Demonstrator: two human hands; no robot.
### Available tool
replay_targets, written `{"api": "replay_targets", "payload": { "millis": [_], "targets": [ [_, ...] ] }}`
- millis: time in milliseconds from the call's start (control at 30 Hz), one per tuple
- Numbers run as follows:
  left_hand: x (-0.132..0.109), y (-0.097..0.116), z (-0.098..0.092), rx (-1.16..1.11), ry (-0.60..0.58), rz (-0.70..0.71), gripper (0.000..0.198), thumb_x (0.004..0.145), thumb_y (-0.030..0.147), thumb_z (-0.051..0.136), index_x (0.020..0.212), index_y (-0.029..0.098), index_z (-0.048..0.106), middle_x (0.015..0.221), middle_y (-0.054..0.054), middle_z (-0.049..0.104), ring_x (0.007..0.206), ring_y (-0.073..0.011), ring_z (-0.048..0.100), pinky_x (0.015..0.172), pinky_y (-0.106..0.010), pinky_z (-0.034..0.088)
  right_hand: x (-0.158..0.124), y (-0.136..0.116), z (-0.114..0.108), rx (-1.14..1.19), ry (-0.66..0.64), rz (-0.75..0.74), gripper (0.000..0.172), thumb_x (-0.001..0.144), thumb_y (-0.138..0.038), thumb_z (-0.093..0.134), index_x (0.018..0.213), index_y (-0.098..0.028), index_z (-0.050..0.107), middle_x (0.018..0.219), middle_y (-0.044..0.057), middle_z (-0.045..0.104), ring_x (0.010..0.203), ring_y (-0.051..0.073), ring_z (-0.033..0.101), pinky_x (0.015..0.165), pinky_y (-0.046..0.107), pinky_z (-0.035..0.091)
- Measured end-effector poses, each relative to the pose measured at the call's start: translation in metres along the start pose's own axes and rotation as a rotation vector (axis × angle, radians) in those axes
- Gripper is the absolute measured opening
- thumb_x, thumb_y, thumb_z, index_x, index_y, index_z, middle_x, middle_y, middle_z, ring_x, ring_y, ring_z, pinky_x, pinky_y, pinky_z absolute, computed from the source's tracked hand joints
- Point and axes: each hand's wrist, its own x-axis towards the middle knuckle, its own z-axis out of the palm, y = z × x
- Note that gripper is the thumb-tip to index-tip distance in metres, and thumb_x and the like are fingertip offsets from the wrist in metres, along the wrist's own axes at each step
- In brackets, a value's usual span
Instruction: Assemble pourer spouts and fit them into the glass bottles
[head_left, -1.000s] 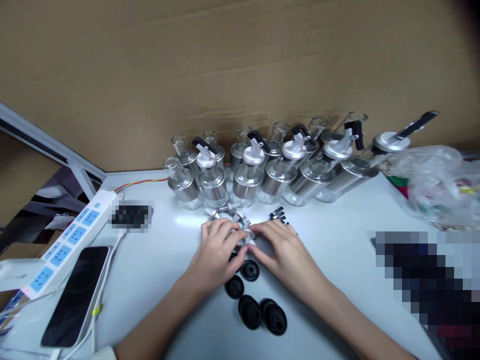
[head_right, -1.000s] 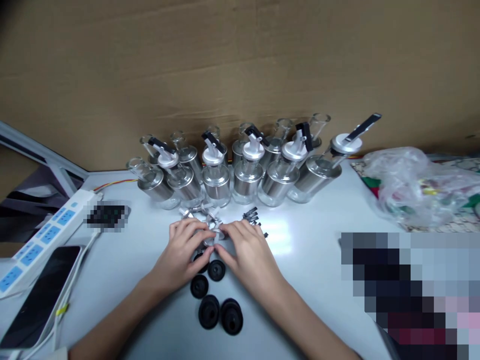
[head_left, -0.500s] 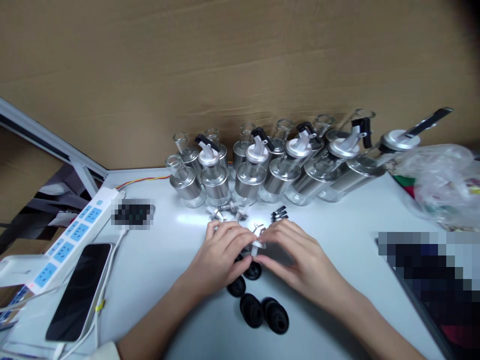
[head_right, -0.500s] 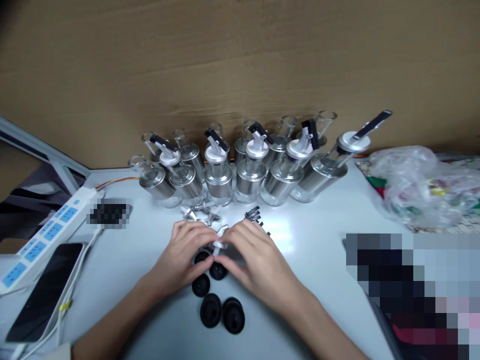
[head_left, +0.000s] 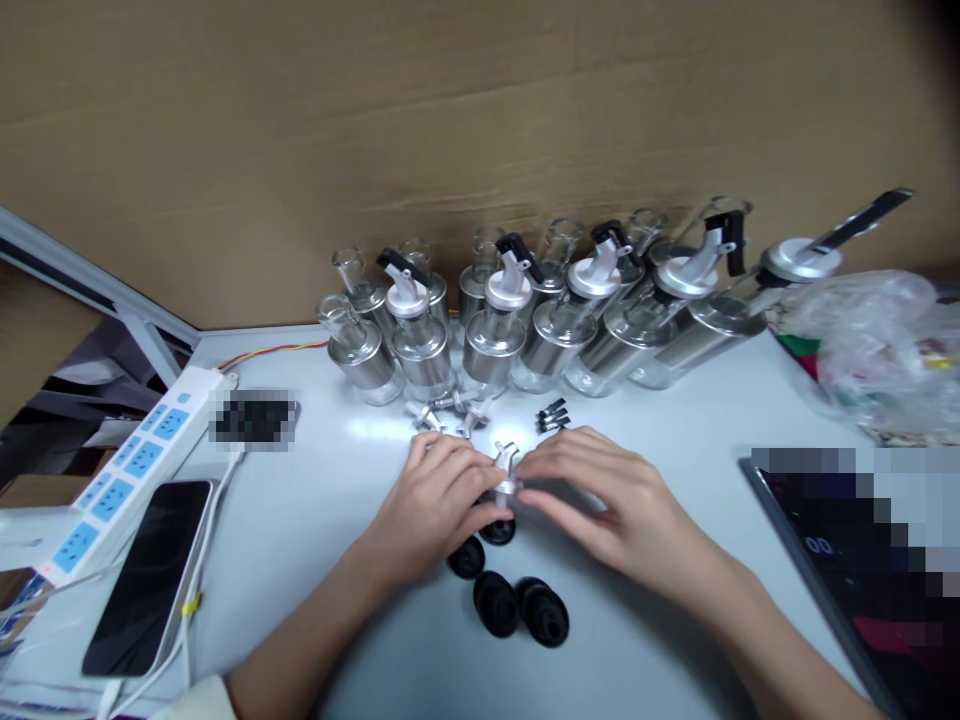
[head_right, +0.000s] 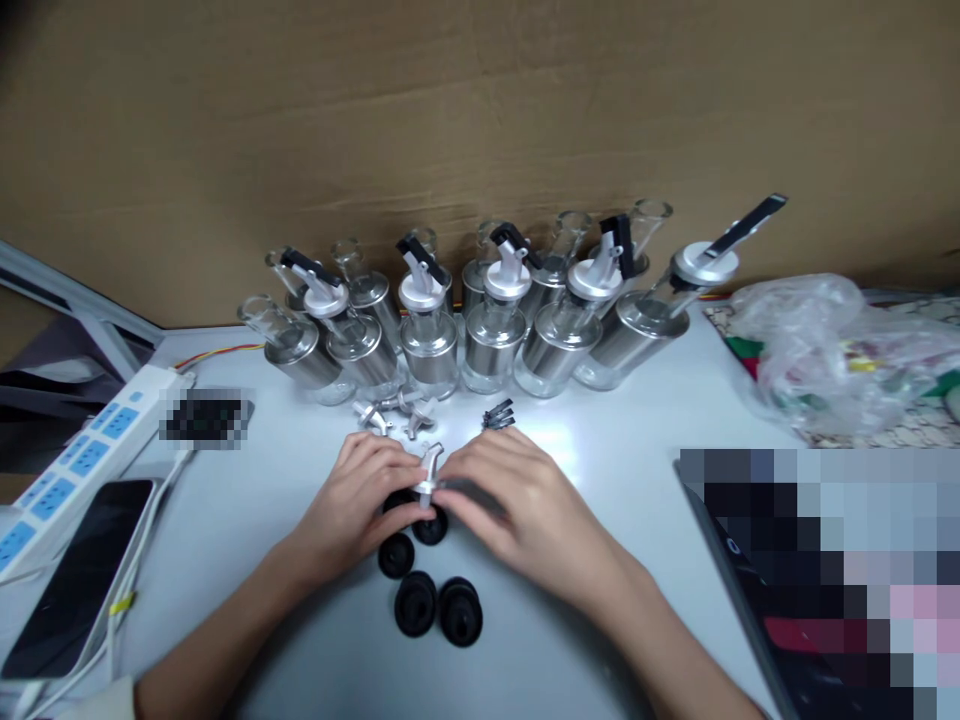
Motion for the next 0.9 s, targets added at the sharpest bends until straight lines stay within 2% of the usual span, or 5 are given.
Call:
{"api": "replay_targets", "payload": {
  "millis": [100, 233, 400, 600, 900],
  "targets": [
    [0.000, 0.000, 0.000, -0.011, 0.018, -0.013, 0.021, 0.093, 0.036, 0.050, 0.098, 0.017, 0.056, 0.086, -0.002, 0.066, 0.084, -0.0152, 0.056, 0.081, -0.032, 0.039, -0.003, 0.013, -0.020, -0.038, -0.074, 0.227, 0.016, 0.088, -0.026, 0.054, 0.083, -0.019, 0.066, 0.080, 0.004, 0.070, 0.074, 0.017, 0.063, 0.070, 0.030, 0.047],
    [0.000, 0.002, 0.001, -0.031, 0.031, -0.008, 0.020, 0.094, 0.036, 0.049, 0.096, 0.018, 0.056, 0.083, -0.001, 0.065, 0.081, -0.0143, 0.055, 0.082, -0.032, 0.040, -0.012, 0.030, -0.039, 0.023, -0.370, 0.530, 0.015, 0.082, -0.026, 0.057, 0.074, -0.020, 0.069, 0.072, 0.002, 0.070, 0.063, 0.014, 0.062, 0.062, 0.026, 0.046],
    [-0.001, 0.001, 0.003, -0.026, 0.014, 0.000, 0.019, 0.093, 0.036, 0.052, 0.097, 0.018, 0.057, 0.082, -0.001, 0.065, 0.081, -0.0150, 0.055, 0.082, -0.033, 0.040, -0.017, 0.033, -0.040, 0.132, -0.629, 0.629, 0.017, 0.077, -0.031, 0.062, 0.066, -0.019, 0.068, 0.060, -0.002, 0.064, 0.055, 0.011, 0.053, 0.055, 0.023, 0.040],
    [0.001, 0.001, 0.002, -0.017, 0.011, 0.009, 0.020, 0.094, 0.036, 0.050, 0.097, 0.017, 0.057, 0.083, -0.002, 0.065, 0.081, -0.0151, 0.055, 0.080, -0.032, 0.039, -0.019, 0.032, -0.035, 0.131, -0.648, 0.632, 0.014, 0.073, -0.030, 0.067, 0.064, -0.019, 0.068, 0.055, -0.003, 0.060, 0.050, 0.009, 0.047, 0.050, 0.021, 0.036],
    [0.000, 0.000, 0.002, -0.014, -0.018, 0.008, 0.019, 0.091, 0.034, 0.056, 0.099, 0.017, 0.056, 0.085, -0.002, 0.066, 0.084, -0.0157, 0.055, 0.082, -0.033, 0.039, -0.018, 0.025, -0.021, 0.018, -0.438, 0.540, 0.020, 0.075, -0.031, 0.068, 0.060, -0.020, 0.062, 0.048, -0.004, 0.055, 0.042, 0.009, 0.046, 0.043, 0.022, 0.036]
  ]
}}
